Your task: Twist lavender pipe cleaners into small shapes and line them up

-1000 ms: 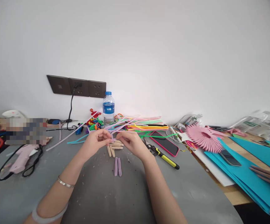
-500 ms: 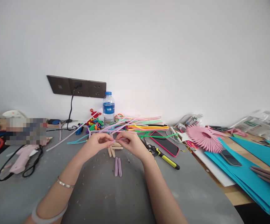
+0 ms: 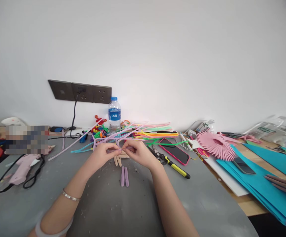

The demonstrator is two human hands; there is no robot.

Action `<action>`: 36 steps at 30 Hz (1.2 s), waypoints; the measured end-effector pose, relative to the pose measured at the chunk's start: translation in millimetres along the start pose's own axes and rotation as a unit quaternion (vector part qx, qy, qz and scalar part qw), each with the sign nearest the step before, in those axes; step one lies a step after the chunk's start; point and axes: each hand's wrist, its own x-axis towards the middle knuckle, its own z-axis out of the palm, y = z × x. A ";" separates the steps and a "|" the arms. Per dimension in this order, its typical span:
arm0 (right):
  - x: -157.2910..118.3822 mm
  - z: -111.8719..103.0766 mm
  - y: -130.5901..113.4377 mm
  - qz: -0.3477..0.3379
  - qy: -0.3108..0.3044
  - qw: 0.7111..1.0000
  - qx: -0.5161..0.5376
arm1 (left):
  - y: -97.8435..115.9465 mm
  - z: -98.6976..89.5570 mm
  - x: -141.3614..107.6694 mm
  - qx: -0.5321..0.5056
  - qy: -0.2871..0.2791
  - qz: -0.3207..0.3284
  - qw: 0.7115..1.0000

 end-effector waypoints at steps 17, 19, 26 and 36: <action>1.9 5.1 -9.3 0.002 0.046 0.997 0.065 | 8.5 -4.1 -1.9 -0.085 0.051 0.035 0.994; 2.3 8.8 -11.1 0.006 0.072 0.995 0.066 | 9.8 -2.3 -1.6 -0.114 0.080 0.035 0.990; 5.4 27.7 -11.0 0.032 0.151 0.986 0.065 | 6.4 9.5 -0.5 -0.197 0.177 0.018 0.964; 8.6 60.9 -19.1 0.027 0.256 0.966 -0.020 | 9.9 32.0 1.3 -0.361 0.292 -0.019 0.886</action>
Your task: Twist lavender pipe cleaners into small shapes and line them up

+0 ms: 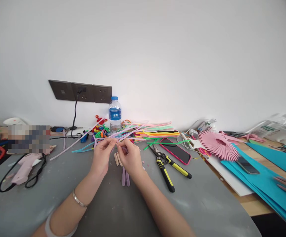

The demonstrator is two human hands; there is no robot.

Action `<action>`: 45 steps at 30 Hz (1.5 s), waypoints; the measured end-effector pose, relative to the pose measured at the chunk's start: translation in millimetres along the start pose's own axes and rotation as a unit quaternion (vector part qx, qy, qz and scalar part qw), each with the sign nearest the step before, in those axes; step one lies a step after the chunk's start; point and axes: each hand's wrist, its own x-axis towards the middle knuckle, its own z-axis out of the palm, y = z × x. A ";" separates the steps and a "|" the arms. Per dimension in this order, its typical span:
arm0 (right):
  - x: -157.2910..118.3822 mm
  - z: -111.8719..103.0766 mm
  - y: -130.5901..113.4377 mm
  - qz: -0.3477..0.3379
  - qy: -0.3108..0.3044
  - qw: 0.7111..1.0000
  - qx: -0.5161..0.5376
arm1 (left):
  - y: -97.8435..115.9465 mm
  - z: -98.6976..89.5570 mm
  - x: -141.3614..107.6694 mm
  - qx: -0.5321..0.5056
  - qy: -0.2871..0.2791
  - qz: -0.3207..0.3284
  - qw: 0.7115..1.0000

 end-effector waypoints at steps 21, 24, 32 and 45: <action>18.7 -27.7 19.5 -0.018 -0.001 0.999 0.043 | 9.3 -10.9 9.6 0.005 -0.097 -0.110 0.989; 20.0 -32.4 18.0 -0.056 -0.012 0.998 0.007 | 12.9 -11.7 9.6 0.058 -0.115 -0.107 0.986; 17.9 -30.1 14.6 -0.081 -0.038 0.996 -0.015 | 11.1 -10.0 7.5 0.114 -0.136 -0.083 0.981; 13.5 -24.6 10.0 -0.073 -0.010 0.997 0.006 | 10.3 -7.2 5.5 -0.022 -0.110 -0.097 0.989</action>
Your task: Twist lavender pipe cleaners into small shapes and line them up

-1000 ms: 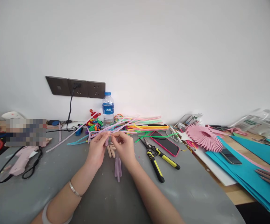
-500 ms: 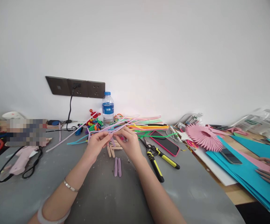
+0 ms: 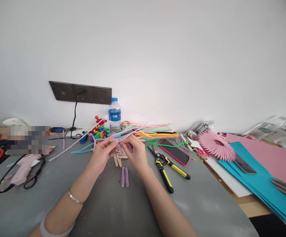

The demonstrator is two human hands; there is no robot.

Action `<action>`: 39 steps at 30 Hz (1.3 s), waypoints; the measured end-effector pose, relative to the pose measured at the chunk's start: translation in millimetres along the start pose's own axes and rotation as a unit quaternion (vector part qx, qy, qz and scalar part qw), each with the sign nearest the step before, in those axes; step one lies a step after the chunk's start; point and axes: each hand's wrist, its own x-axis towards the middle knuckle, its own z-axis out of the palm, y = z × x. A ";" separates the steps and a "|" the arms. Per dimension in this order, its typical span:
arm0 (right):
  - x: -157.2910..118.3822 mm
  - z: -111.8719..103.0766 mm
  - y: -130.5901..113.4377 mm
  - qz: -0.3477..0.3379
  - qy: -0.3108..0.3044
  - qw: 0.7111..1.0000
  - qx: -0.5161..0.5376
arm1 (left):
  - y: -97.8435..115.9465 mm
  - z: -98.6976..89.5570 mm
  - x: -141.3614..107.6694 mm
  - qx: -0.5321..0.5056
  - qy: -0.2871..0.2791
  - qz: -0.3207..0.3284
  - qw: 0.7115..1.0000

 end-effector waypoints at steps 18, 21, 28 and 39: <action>2.5 4.0 2.3 0.214 -0.076 0.910 0.347 | 10.0 -10.0 2.7 0.109 0.000 0.090 0.990; 6.3 -3.3 2.3 0.228 -0.101 0.895 0.370 | 16.0 -15.0 2.7 0.184 -0.005 0.123 0.975; 6.3 -12.8 0.7 0.253 -0.155 0.866 0.402 | 14.8 -27.3 4.0 0.252 -0.054 0.213 0.943; 7.5 -18.7 -2.6 0.265 -0.169 0.847 0.428 | 20.6 -23.3 -1.0 0.287 -0.066 0.243 0.924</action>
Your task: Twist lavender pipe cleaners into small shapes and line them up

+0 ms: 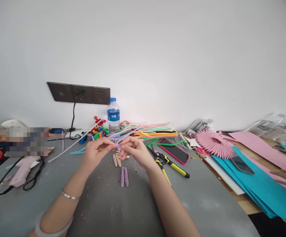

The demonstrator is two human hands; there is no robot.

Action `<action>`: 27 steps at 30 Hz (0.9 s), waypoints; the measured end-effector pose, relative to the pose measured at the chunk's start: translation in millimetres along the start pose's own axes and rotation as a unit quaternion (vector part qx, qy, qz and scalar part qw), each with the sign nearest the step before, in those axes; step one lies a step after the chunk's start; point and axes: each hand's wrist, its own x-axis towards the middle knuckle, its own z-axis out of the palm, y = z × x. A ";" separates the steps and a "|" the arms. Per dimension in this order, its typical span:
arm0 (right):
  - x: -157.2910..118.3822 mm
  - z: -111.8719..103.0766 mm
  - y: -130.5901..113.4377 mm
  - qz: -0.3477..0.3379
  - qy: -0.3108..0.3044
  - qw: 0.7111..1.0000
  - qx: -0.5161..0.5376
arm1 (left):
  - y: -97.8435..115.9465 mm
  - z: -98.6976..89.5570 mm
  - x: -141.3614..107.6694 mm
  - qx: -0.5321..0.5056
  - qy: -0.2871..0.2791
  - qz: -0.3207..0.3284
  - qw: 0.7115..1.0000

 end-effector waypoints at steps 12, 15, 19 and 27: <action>-0.5 -13.3 5.5 -0.107 0.071 0.955 -0.266 | -1.3 4.0 3.5 -0.007 -0.062 -0.154 0.986; -2.9 -19.0 2.6 -0.023 0.014 0.969 -0.246 | -2.5 -0.2 4.0 0.021 -0.144 -0.161 0.976; -5.9 -24.9 2.7 0.077 -0.075 0.971 -0.213 | -3.0 -1.5 1.4 0.045 -0.243 -0.188 0.950; -8.4 -21.5 0.7 0.049 -0.155 0.948 -0.274 | -3.3 10.0 -2.8 -0.082 -0.289 -0.305 0.904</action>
